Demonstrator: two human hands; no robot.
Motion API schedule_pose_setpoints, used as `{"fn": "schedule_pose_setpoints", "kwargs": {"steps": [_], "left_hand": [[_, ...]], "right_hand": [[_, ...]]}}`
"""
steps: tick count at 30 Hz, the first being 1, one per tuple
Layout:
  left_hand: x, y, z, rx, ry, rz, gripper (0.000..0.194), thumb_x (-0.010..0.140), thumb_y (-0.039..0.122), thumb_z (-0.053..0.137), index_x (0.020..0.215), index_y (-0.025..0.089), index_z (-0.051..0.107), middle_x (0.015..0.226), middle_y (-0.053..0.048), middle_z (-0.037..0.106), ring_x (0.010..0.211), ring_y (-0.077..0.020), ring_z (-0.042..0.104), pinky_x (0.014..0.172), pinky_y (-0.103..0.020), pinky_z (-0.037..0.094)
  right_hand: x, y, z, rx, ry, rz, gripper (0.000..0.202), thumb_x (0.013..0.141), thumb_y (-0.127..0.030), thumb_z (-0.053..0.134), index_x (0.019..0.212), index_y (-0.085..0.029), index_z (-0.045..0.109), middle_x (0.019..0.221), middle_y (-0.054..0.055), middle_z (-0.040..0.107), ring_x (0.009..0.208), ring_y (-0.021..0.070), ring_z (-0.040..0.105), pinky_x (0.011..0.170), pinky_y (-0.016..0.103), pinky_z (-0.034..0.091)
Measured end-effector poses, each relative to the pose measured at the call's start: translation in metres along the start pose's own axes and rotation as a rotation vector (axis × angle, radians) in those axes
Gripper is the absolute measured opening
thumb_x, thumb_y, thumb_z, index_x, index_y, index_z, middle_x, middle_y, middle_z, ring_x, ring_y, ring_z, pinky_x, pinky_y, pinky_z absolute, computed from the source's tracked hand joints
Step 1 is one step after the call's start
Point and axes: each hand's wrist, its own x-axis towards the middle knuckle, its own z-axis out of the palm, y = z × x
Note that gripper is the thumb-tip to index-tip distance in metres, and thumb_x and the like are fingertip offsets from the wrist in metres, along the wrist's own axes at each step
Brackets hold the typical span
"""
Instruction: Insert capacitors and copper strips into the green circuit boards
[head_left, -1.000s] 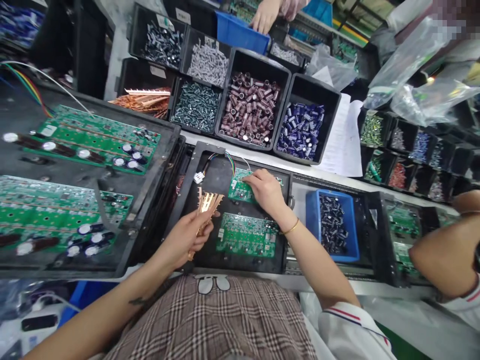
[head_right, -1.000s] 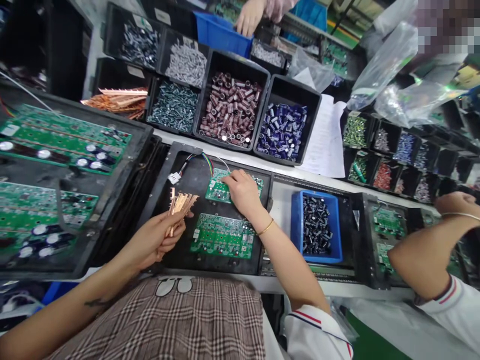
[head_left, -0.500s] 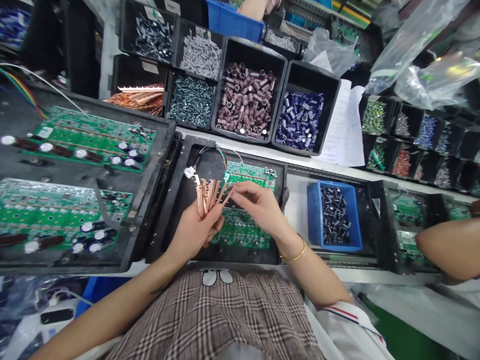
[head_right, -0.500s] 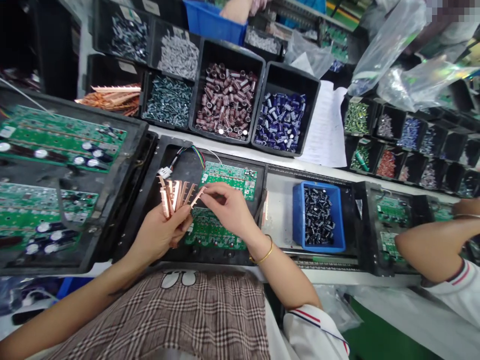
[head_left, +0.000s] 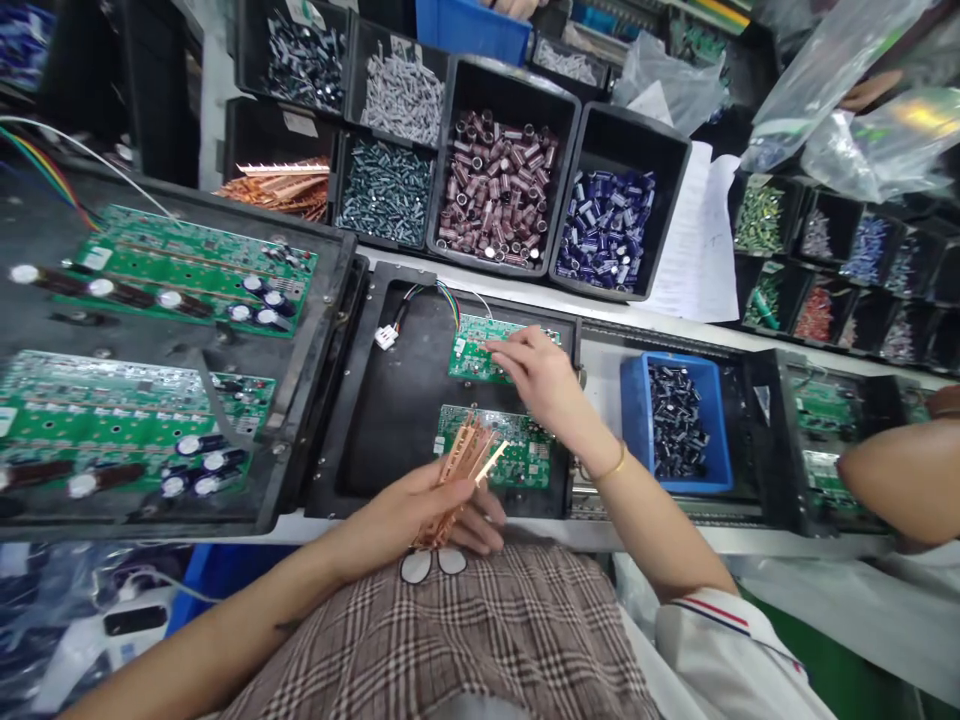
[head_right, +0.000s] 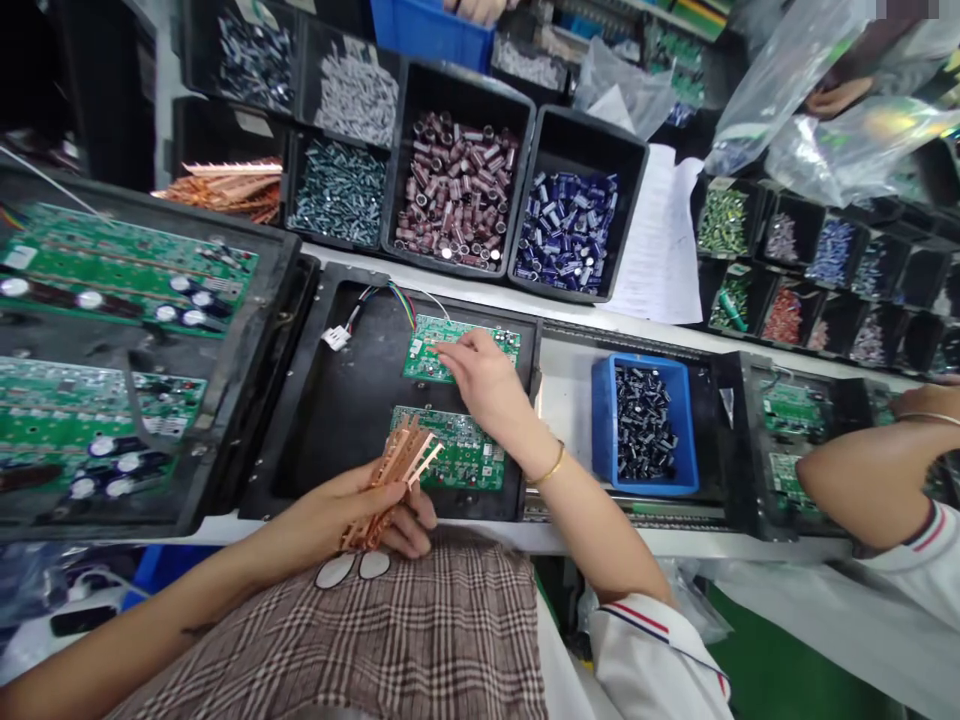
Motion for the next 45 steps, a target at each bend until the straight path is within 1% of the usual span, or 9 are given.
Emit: {"fn": "schedule_pose_setpoints", "kwargs": {"steps": [4,9,20,25,28,31,35,39,45], "left_hand": [[0.004,0.006,-0.009,0.132,0.141,0.136,0.035,0.090,0.044,0.057,0.115,0.022,0.044,0.074,0.003,0.058,0.053,-0.0097,0.060,0.053,-0.022,0.051],[0.013,0.012,-0.017,0.193,0.367,0.244,0.038,0.087,0.050,0.058,0.110,0.023,0.045,0.057,0.010,0.038,0.035,-0.0009,0.021,0.033,-0.010,0.014],[0.012,0.012,-0.014,0.159,0.488,0.348,0.036,0.083,0.045,0.064,0.099,0.022,0.041,0.056,0.009,0.048,0.036,-0.0006,0.019,0.034,-0.009,0.013],[0.013,0.013,-0.014,0.121,0.488,0.388,0.034,0.085,0.047,0.061,0.097,0.021,0.043,0.059,0.007,0.049,0.038,-0.0003,0.021,0.036,-0.010,0.013],[0.014,0.010,-0.011,0.139,0.485,0.432,0.031,0.087,0.046,0.059,0.096,0.020,0.044,0.060,0.007,0.048,0.038,-0.0005,0.023,0.036,-0.010,0.014],[0.014,0.006,-0.004,0.234,0.453,0.443,0.029,0.089,0.046,0.055,0.099,0.020,0.045,0.065,0.005,0.053,0.038,-0.0019,0.031,0.035,-0.011,0.021],[0.007,0.004,-0.004,0.383,0.512,0.503,0.037,0.087,0.043,0.057,0.114,0.022,0.045,0.094,-0.003,0.060,0.053,-0.0078,0.053,0.039,-0.016,0.039],[-0.002,0.002,-0.021,0.504,0.637,0.506,0.027,0.086,0.039,0.058,0.103,0.019,0.052,0.071,0.002,0.052,0.046,-0.0052,0.040,0.038,-0.013,0.027],[-0.003,0.001,-0.028,0.590,0.720,0.519,0.031,0.082,0.033,0.063,0.106,0.017,0.056,0.066,0.002,0.052,0.054,-0.0102,0.045,0.045,-0.017,0.032]], "right_hand": [[0.006,0.016,0.026,-0.344,-0.121,-0.094,0.027,0.096,-0.016,0.044,0.108,-0.022,0.067,0.097,0.007,0.062,0.092,0.0186,0.056,0.083,0.031,0.046],[0.005,0.019,0.034,-0.472,-0.131,-0.148,0.028,0.095,-0.015,0.042,0.106,-0.023,0.067,0.095,0.007,0.064,0.094,0.0208,0.054,0.085,0.033,0.043],[0.005,0.029,0.034,-0.463,-0.086,-0.215,0.028,0.095,-0.013,0.043,0.104,-0.021,0.069,0.095,0.007,0.064,0.093,0.0202,0.054,0.084,0.032,0.044],[0.002,0.016,0.020,-0.480,-0.113,-0.165,0.027,0.094,-0.014,0.046,0.099,-0.022,0.071,0.096,0.009,0.062,0.096,0.0226,0.053,0.087,0.039,0.043],[-0.008,-0.006,0.013,-0.224,-0.080,-0.046,0.020,0.091,-0.021,0.055,0.107,-0.024,0.069,0.107,0.008,0.059,0.106,0.0225,0.053,0.093,0.044,0.043],[-0.024,-0.033,0.017,0.315,-0.053,0.103,0.014,0.087,-0.031,0.064,0.098,-0.024,0.067,0.114,0.006,0.059,0.108,0.0176,0.057,0.094,0.038,0.049],[-0.048,-0.051,0.020,0.779,0.115,0.239,0.015,0.095,-0.034,0.049,0.093,-0.024,0.061,0.111,0.003,0.065,0.090,0.0128,0.066,0.080,0.033,0.056],[-0.075,-0.041,0.015,0.373,0.092,0.192,0.018,0.095,-0.032,0.050,0.104,-0.025,0.064,0.092,0.002,0.066,0.081,0.0138,0.064,0.077,0.032,0.054],[-0.089,-0.020,0.044,-0.205,-0.142,-0.093,0.032,0.097,-0.014,0.037,0.118,-0.019,0.062,0.106,0.010,0.060,0.099,0.0189,0.055,0.088,0.033,0.049]]}}
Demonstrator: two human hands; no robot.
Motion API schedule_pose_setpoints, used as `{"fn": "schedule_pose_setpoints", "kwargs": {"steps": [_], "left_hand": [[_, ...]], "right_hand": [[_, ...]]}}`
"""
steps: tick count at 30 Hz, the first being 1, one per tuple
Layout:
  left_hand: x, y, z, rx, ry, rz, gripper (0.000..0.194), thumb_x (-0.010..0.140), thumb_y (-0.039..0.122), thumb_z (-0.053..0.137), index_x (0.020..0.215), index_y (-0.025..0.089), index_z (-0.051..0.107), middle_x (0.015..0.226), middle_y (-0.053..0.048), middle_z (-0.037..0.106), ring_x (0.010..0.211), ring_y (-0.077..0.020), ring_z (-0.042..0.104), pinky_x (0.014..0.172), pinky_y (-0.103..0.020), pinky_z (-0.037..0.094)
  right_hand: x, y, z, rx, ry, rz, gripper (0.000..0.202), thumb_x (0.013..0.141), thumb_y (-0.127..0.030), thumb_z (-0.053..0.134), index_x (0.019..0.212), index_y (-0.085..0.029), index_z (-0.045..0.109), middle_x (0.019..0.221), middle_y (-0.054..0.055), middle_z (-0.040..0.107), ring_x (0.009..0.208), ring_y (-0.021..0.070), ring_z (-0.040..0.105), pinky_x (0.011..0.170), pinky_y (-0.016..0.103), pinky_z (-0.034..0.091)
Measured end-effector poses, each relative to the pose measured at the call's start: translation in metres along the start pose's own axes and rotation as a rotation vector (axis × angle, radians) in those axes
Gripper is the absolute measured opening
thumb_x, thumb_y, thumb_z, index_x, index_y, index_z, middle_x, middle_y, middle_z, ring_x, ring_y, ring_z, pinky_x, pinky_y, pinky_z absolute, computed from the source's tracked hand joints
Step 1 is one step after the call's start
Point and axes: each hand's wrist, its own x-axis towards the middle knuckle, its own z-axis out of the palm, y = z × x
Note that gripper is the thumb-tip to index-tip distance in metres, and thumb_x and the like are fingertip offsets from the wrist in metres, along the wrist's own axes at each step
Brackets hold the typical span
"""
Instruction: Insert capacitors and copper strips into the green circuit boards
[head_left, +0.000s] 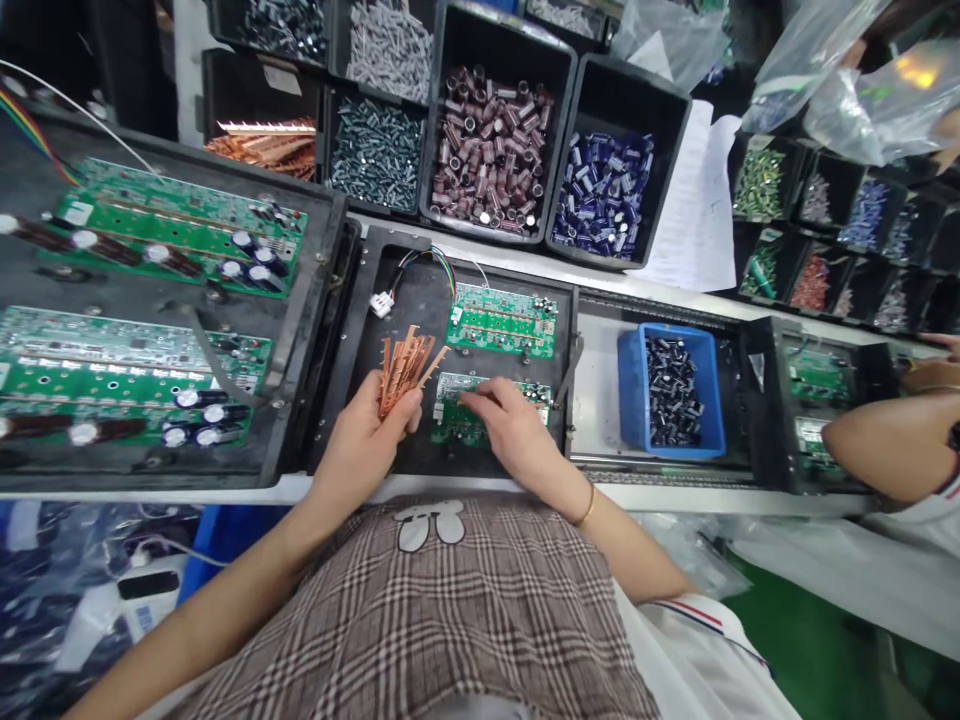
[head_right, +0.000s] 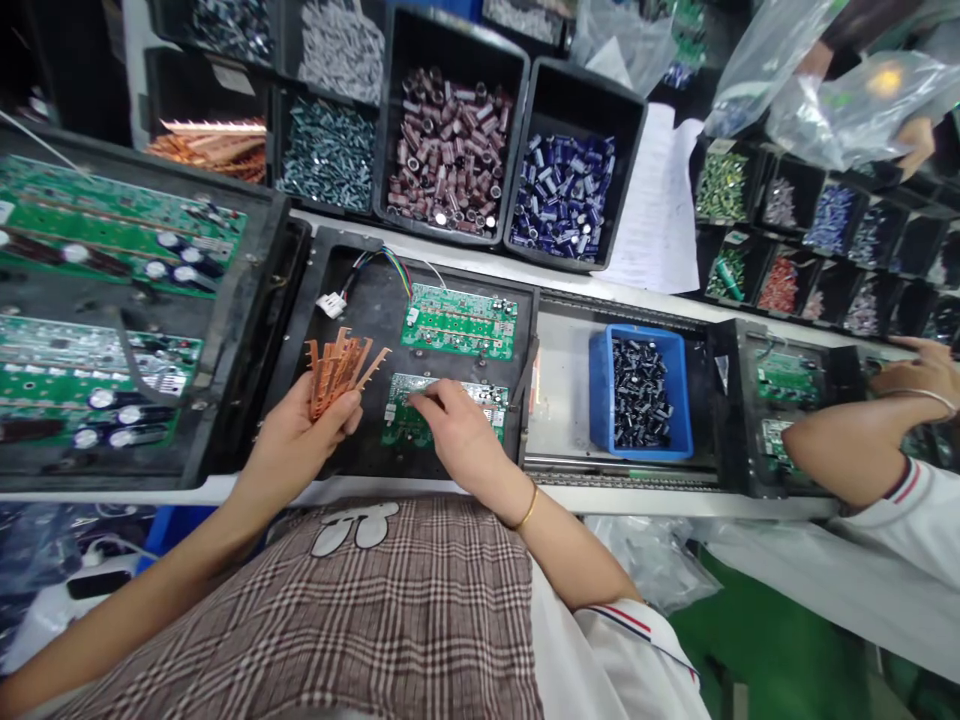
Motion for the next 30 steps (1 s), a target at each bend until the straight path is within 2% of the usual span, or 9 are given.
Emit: {"fn": "schedule_pose_setpoints", "kwargs": {"steps": [5,13,17,20,22,25,27,29,30], "left_hand": [[-0.001,0.003,0.002,0.038,0.029,0.016,0.029,0.079,0.031,0.065,0.103,0.017,0.058,0.064,0.003,0.055,0.057,-0.0116,0.048,0.054,-0.019,0.039],[-0.003,0.003,0.000,0.031,0.021,0.025,0.032,0.079,0.034,0.065,0.104,0.017,0.055,0.064,0.002,0.055,0.056,-0.0116,0.049,0.053,-0.019,0.040],[-0.016,0.002,0.004,0.013,-0.079,-0.002,0.026,0.085,0.038,0.059,0.101,0.020,0.054,0.061,0.003,0.055,0.049,-0.0099,0.046,0.045,-0.017,0.033],[-0.028,0.013,0.009,0.077,-0.293,0.031,0.026,0.091,0.041,0.051,0.106,0.020,0.054,0.063,0.002,0.060,0.045,-0.0097,0.048,0.045,-0.018,0.037],[-0.023,0.034,0.006,0.205,-0.341,0.129,0.030,0.094,0.039,0.046,0.114,0.019,0.055,0.072,0.000,0.066,0.050,-0.0107,0.057,0.051,-0.019,0.044],[0.022,0.084,-0.026,0.603,-0.034,0.335,0.033,0.094,0.037,0.043,0.108,0.013,0.061,0.075,0.000,0.065,0.064,-0.0118,0.066,0.056,-0.016,0.044],[0.077,0.120,-0.062,0.888,0.253,0.440,0.039,0.090,0.041,0.049,0.099,0.005,0.061,0.070,0.002,0.060,0.083,-0.0176,0.069,0.053,-0.012,0.037],[0.140,0.147,-0.099,0.981,0.466,0.501,0.032,0.082,0.043,0.055,0.077,0.012,0.061,0.074,-0.002,0.066,0.102,-0.0203,0.064,0.051,-0.012,0.038],[0.170,0.155,-0.112,1.052,0.435,0.450,0.047,0.087,0.044,0.047,0.068,0.002,0.054,0.077,-0.002,0.064,0.113,-0.0281,0.059,0.060,-0.015,0.040]], "right_hand": [[0.010,-0.001,0.013,-0.265,-0.066,-0.068,0.028,0.093,-0.011,0.042,0.106,-0.021,0.064,0.096,0.007,0.062,0.091,0.0230,0.049,0.079,0.037,0.043],[0.009,-0.003,0.007,-0.263,-0.077,-0.018,0.024,0.091,-0.012,0.047,0.100,-0.021,0.067,0.095,0.009,0.060,0.091,0.0238,0.049,0.080,0.039,0.043],[0.009,-0.018,-0.013,0.205,0.029,0.107,0.021,0.090,-0.026,0.059,0.110,-0.024,0.064,0.109,0.007,0.057,0.101,0.0198,0.054,0.089,0.037,0.048],[0.011,-0.029,-0.025,0.716,0.190,0.178,0.010,0.086,-0.032,0.064,0.094,-0.025,0.064,0.111,0.004,0.056,0.105,0.0167,0.058,0.090,0.034,0.051],[0.011,-0.032,-0.030,0.972,0.313,0.219,0.011,0.089,-0.031,0.059,0.081,-0.024,0.059,0.108,0.002,0.059,0.099,0.0158,0.063,0.087,0.035,0.053],[0.005,-0.027,-0.035,1.185,0.494,0.294,0.012,0.092,-0.032,0.053,0.083,-0.024,0.052,0.106,0.001,0.063,0.088,0.0156,0.068,0.082,0.039,0.056],[-0.004,-0.020,-0.039,1.193,0.577,0.310,0.012,0.092,-0.030,0.054,0.082,-0.024,0.051,0.099,0.001,0.066,0.079,0.0149,0.069,0.076,0.037,0.058],[-0.014,-0.013,-0.043,1.120,0.592,0.317,0.009,0.091,-0.027,0.056,0.083,-0.025,0.053,0.087,-0.001,0.068,0.066,0.0129,0.066,0.066,0.032,0.057],[-0.019,-0.010,-0.043,1.061,0.573,0.327,0.006,0.091,-0.026,0.057,0.085,-0.025,0.057,0.082,-0.002,0.068,0.061,0.0119,0.063,0.061,0.030,0.055]]}}
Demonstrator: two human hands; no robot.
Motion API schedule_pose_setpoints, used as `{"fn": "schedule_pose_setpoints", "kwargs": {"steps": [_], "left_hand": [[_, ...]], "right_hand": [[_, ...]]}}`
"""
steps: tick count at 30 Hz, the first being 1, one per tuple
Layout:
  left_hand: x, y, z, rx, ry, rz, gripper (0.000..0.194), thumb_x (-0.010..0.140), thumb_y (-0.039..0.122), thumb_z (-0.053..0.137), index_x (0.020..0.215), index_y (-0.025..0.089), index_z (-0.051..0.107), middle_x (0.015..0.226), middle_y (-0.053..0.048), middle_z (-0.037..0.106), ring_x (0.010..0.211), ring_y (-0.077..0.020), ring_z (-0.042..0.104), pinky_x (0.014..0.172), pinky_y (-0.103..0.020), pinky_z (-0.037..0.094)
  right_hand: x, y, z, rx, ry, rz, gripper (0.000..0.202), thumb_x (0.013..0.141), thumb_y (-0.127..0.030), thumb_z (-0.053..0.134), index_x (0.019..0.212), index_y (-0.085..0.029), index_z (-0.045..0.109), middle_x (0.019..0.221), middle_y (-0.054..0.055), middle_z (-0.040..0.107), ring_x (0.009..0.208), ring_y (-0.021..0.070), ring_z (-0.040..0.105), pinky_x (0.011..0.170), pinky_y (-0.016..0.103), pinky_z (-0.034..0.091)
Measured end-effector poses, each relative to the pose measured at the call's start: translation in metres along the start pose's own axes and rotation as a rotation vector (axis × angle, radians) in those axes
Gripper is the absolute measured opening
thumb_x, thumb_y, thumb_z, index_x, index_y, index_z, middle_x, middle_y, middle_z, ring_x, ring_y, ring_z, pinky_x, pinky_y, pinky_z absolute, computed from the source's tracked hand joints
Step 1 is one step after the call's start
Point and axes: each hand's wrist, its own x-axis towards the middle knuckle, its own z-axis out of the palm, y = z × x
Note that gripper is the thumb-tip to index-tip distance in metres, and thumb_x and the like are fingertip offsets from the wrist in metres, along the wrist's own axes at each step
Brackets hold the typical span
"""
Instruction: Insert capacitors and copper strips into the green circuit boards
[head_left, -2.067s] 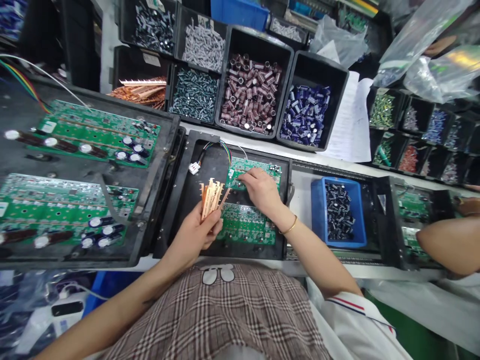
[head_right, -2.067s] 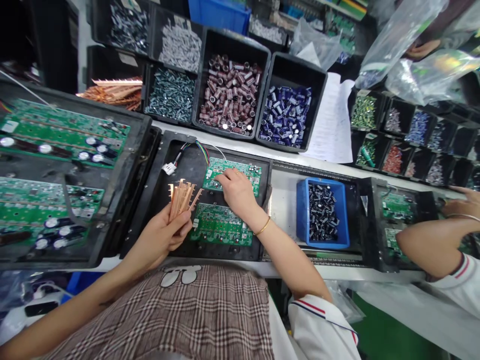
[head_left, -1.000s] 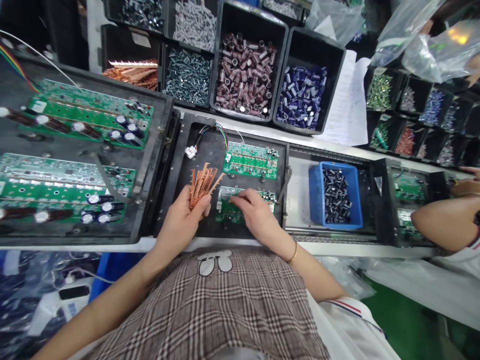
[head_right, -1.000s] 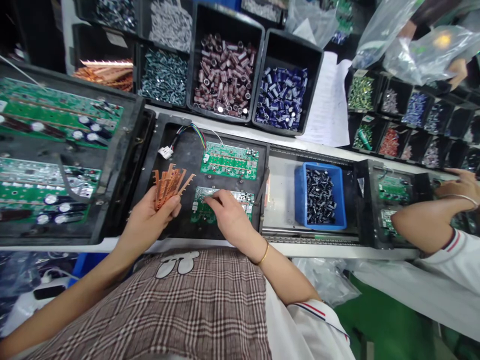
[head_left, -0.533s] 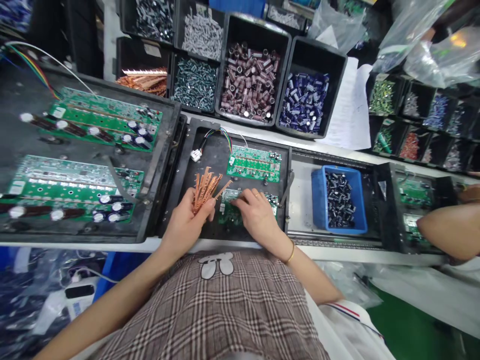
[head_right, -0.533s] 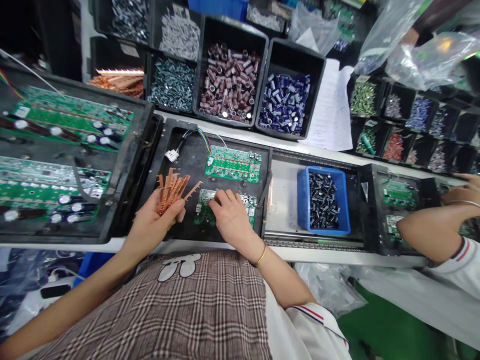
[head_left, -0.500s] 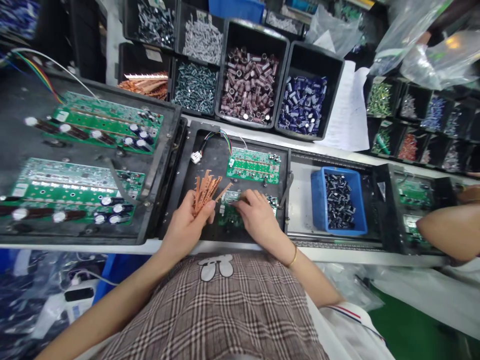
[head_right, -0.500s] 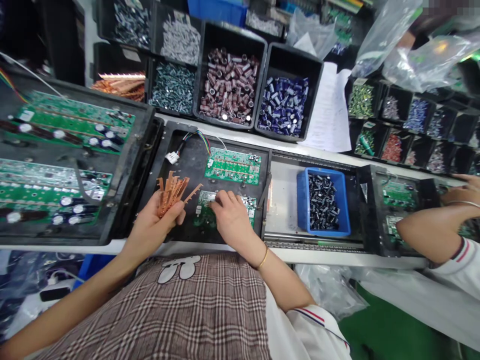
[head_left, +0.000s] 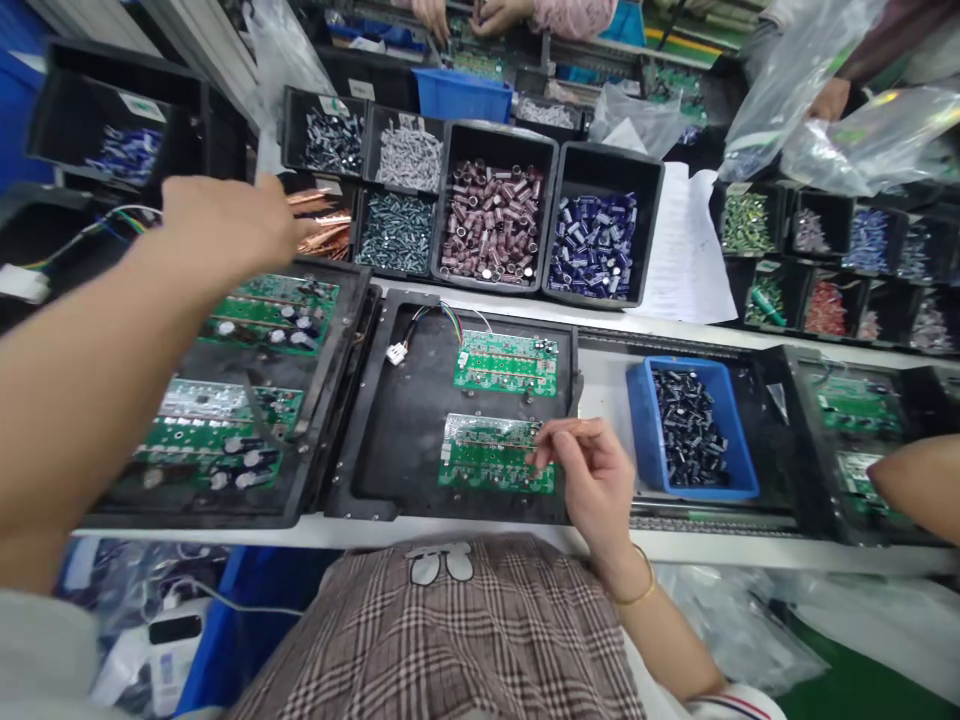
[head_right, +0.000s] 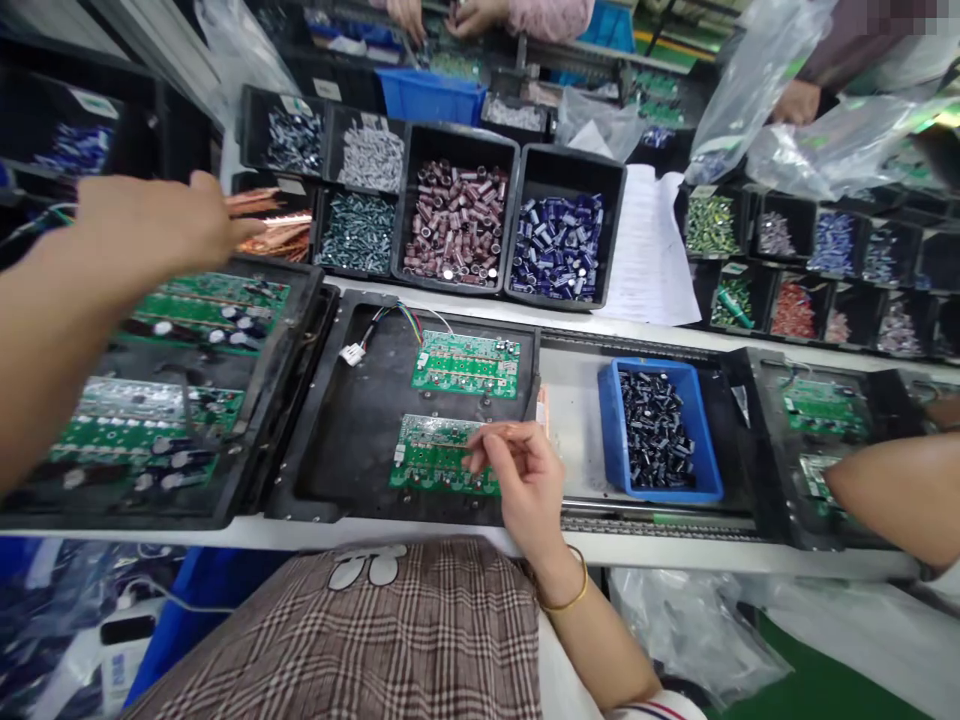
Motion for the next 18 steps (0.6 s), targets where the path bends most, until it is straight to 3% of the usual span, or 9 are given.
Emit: {"fn": "schedule_pose_setpoints", "kwargs": {"steps": [1,3,5,6,8,10,11,14,18], "left_hand": [[0.025,-0.009,0.008,0.063,-0.022,-0.058,0.057,0.090,0.047,0.033,0.058,0.003,0.051,0.077,-0.003,0.064,0.117,-0.0297,0.055,0.064,-0.018,0.042],[0.058,-0.010,0.030,0.025,-0.105,0.008,0.063,0.092,0.041,0.020,0.067,-0.005,0.055,0.098,-0.006,0.063,0.131,-0.0369,0.037,0.078,-0.030,0.044],[0.067,0.012,0.056,-0.157,-0.077,0.194,0.042,0.090,0.038,0.041,0.094,0.003,0.063,0.132,-0.002,0.054,0.142,-0.0353,0.015,0.098,-0.041,0.039],[0.065,0.031,0.069,-0.283,-0.055,0.309,0.031,0.085,0.034,0.054,0.106,0.014,0.063,0.144,0.005,0.045,0.145,-0.0303,0.006,0.107,-0.044,0.032],[0.054,0.079,0.094,-0.527,-0.097,0.541,0.047,0.076,0.028,0.068,0.122,0.032,0.057,0.152,0.016,0.032,0.146,-0.0189,0.000,0.119,-0.042,0.018],[0.038,0.134,0.119,-0.634,-0.257,0.729,0.055,0.077,0.027,0.066,0.130,0.023,0.053,0.154,0.008,0.030,0.144,-0.0195,0.007,0.121,-0.044,0.006],[0.031,0.161,0.133,-0.653,-0.335,0.783,0.054,0.076,0.026,0.068,0.128,0.022,0.055,0.153,0.004,0.033,0.143,-0.0207,0.011,0.120,-0.043,0.008],[0.014,0.228,0.179,-0.678,-0.480,0.730,0.046,0.070,0.025,0.076,0.114,0.028,0.068,0.145,0.000,0.045,0.138,-0.0288,0.022,0.112,-0.040,0.022],[0.006,0.272,0.227,-0.586,-0.459,0.603,0.048,0.076,0.035,0.074,0.122,0.021,0.066,0.143,-0.007,0.047,0.133,-0.0301,0.025,0.109,-0.038,0.016]], "right_hand": [[-0.002,0.001,-0.005,-0.079,-0.018,-0.003,0.004,0.091,-0.024,0.058,0.088,-0.026,0.060,0.078,-0.002,0.067,0.058,0.0114,0.061,0.057,0.028,0.054],[-0.005,0.004,-0.011,-0.263,-0.086,-0.033,0.009,0.089,-0.023,0.060,0.094,-0.027,0.067,0.078,-0.001,0.067,0.065,0.0121,0.062,0.060,0.027,0.053],[-0.006,0.008,-0.013,-0.425,-0.182,-0.090,0.017,0.091,-0.023,0.058,0.103,-0.027,0.069,0.090,0.002,0.067,0.081,0.0140,0.064,0.073,0.029,0.054],[-0.006,0.011,-0.013,-0.488,-0.233,-0.116,0.022,0.092,-0.023,0.055,0.110,-0.028,0.067,0.096,0.004,0.065,0.089,0.0149,0.062,0.079,0.031,0.054],[-0.006,0.017,-0.012,-0.585,-0.316,-0.158,0.031,0.096,-0.022,0.047,0.124,-0.027,0.060,0.104,0.007,0.059,0.099,0.0154,0.059,0.086,0.032,0.053],[-0.008,0.024,-0.012,-0.673,-0.372,-0.208,0.034,0.097,-0.018,0.041,0.127,-0.024,0.057,0.107,0.009,0.055,0.100,0.0153,0.057,0.087,0.032,0.052],[-0.009,0.027,-0.013,-0.717,-0.395,-0.237,0.035,0.097,-0.015,0.039,0.127,-0.023,0.057,0.108,0.010,0.054,0.101,0.0157,0.056,0.087,0.032,0.052],[-0.015,0.034,-0.018,-0.864,-0.454,-0.319,0.038,0.095,-0.009,0.036,0.124,-0.020,0.058,0.109,0.011,0.055,0.104,0.0181,0.054,0.087,0.033,0.052],[-0.019,0.039,-0.023,-1.053,-0.531,-0.381,0.034,0.094,-0.010,0.040,0.121,-0.019,0.059,0.105,0.010,0.061,0.096,0.0192,0.054,0.083,0.034,0.050]]}}
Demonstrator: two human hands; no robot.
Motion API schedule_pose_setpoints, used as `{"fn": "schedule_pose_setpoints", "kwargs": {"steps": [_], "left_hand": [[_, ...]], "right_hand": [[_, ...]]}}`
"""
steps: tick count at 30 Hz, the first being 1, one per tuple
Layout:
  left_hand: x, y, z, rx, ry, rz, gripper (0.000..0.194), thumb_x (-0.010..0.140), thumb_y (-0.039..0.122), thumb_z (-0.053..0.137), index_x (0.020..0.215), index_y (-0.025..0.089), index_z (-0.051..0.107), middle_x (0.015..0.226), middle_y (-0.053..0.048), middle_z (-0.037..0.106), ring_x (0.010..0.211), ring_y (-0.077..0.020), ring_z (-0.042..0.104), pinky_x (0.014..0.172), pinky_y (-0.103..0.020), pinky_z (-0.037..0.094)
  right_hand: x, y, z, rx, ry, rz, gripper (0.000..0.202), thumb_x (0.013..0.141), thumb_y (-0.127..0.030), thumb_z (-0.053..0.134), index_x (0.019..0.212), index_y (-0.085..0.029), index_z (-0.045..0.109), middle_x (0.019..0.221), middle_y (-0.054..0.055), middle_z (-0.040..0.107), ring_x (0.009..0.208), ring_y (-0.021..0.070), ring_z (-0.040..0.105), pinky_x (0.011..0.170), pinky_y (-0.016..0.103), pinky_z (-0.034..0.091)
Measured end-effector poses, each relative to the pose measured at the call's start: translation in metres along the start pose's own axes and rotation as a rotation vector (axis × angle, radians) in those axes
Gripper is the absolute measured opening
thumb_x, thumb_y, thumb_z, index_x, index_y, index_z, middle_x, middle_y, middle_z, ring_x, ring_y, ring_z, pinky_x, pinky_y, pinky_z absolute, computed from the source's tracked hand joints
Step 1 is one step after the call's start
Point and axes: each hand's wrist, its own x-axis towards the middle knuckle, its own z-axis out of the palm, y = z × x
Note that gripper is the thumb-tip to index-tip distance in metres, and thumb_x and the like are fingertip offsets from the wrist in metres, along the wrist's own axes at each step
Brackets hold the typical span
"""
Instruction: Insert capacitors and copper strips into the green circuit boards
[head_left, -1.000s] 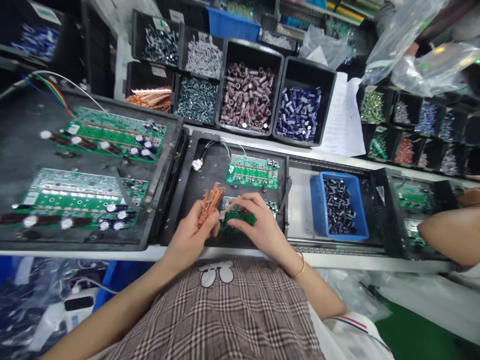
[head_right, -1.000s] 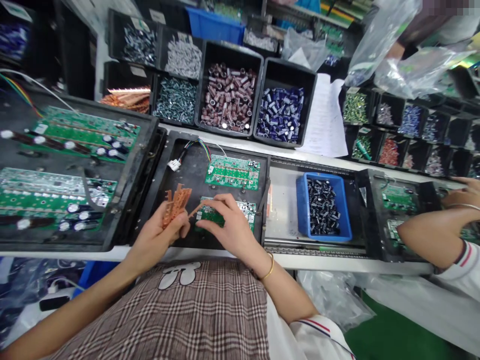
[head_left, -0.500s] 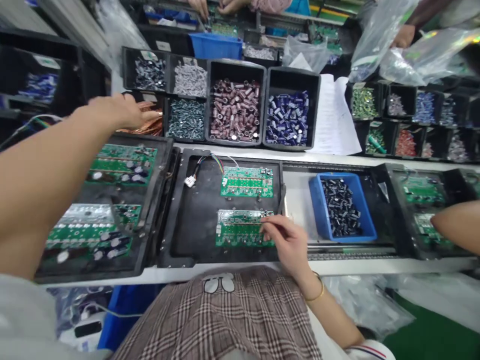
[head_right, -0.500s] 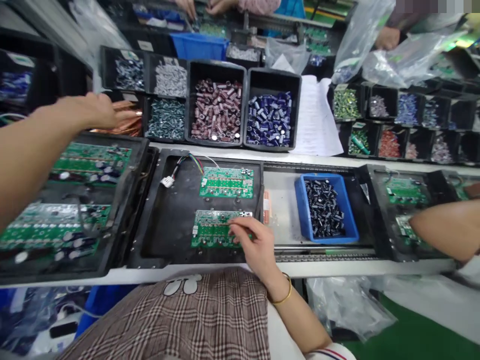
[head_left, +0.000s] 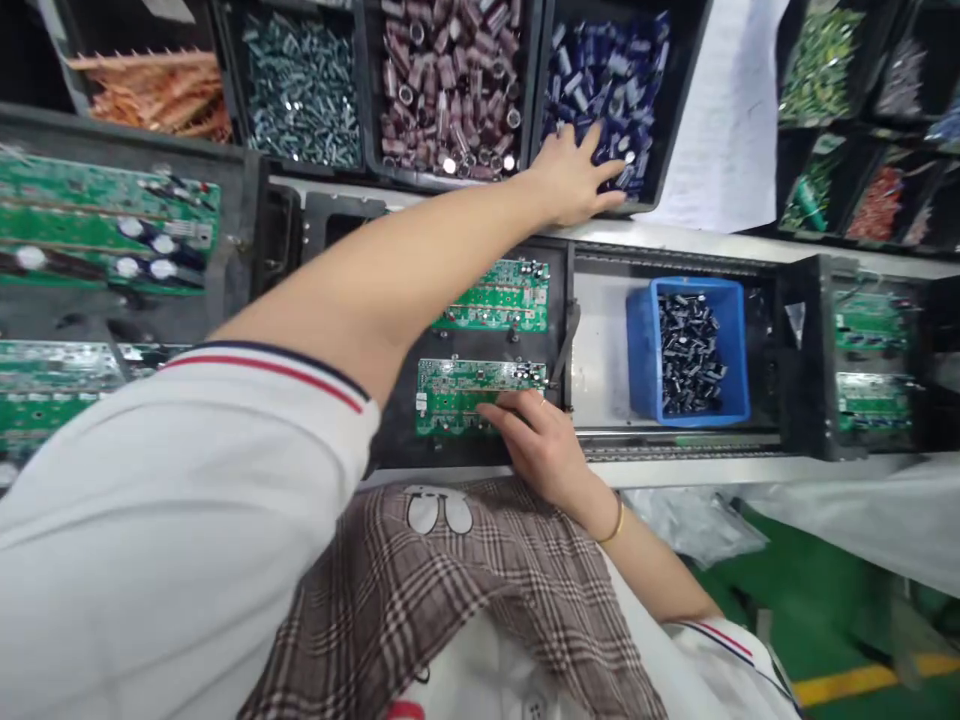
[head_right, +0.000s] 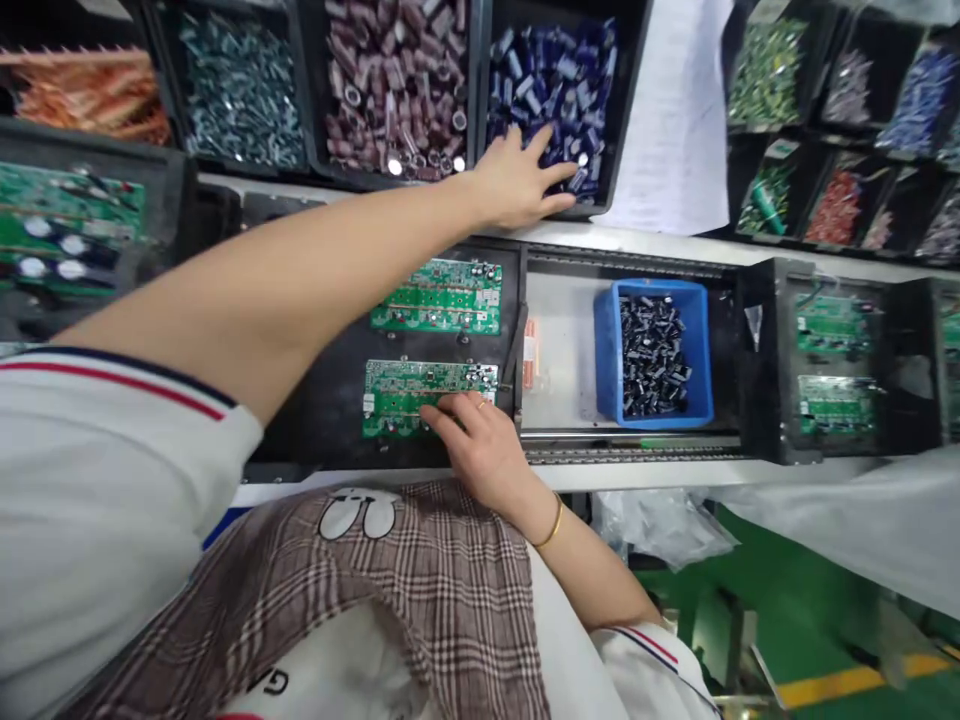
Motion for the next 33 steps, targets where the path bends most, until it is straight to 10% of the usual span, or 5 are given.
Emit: {"fn": "schedule_pose_setpoints", "kwargs": {"steps": [5,10,22,29,33], "left_hand": [[0.011,-0.001,0.000,0.048,-0.001,0.087,0.050,0.082,0.048,0.062,0.117,0.013,0.065,0.126,-0.009,0.057,0.100,-0.0142,0.050,0.080,-0.015,0.031],[0.005,-0.002,-0.016,0.013,-0.014,0.239,0.034,0.083,0.038,0.060,0.105,0.013,0.068,0.095,0.002,0.059,0.057,-0.0047,0.032,0.057,-0.015,-0.002],[0.032,-0.003,-0.020,-0.308,0.132,0.108,0.019,0.078,0.005,0.066,0.089,0.020,0.067,0.088,0.002,0.056,0.069,-0.0091,0.042,0.056,-0.015,0.011],[0.044,0.026,-0.038,-0.658,0.259,-0.254,0.011,0.091,0.015,0.052,0.081,0.020,0.050,0.065,0.004,0.048,0.061,-0.0074,0.045,0.055,-0.017,0.027],[-0.002,0.055,-0.081,-0.980,0.085,-0.426,0.017,0.091,0.018,0.059,0.078,0.016,0.049,0.062,0.001,0.051,0.056,-0.0028,0.041,0.050,-0.017,0.019]], "right_hand": [[0.013,-0.006,0.012,-0.091,-0.088,-0.125,0.027,0.094,-0.018,0.047,0.117,-0.019,0.061,0.103,0.008,0.064,0.092,0.0196,0.053,0.080,0.035,0.045],[0.024,-0.009,0.020,-0.180,-0.098,-0.166,0.024,0.094,-0.017,0.046,0.109,-0.018,0.064,0.097,0.007,0.065,0.090,0.0201,0.051,0.079,0.036,0.041],[0.037,-0.010,-0.007,-0.163,-0.258,-0.207,0.021,0.097,-0.023,0.045,0.106,-0.017,0.064,0.095,0.007,0.063,0.089,0.0196,0.052,0.079,0.036,0.042],[0.089,0.106,-0.110,-0.313,0.311,0.269,0.027,0.096,-0.022,0.042,0.112,-0.019,0.064,0.102,0.009,0.065,0.100,0.0214,0.056,0.090,0.038,0.046],[0.121,0.183,-0.130,-0.428,0.202,0.267,0.046,0.088,-0.009,0.043,0.132,-0.018,0.054,0.128,0.011,0.057,0.113,0.0254,0.051,0.100,0.044,0.041]]}}
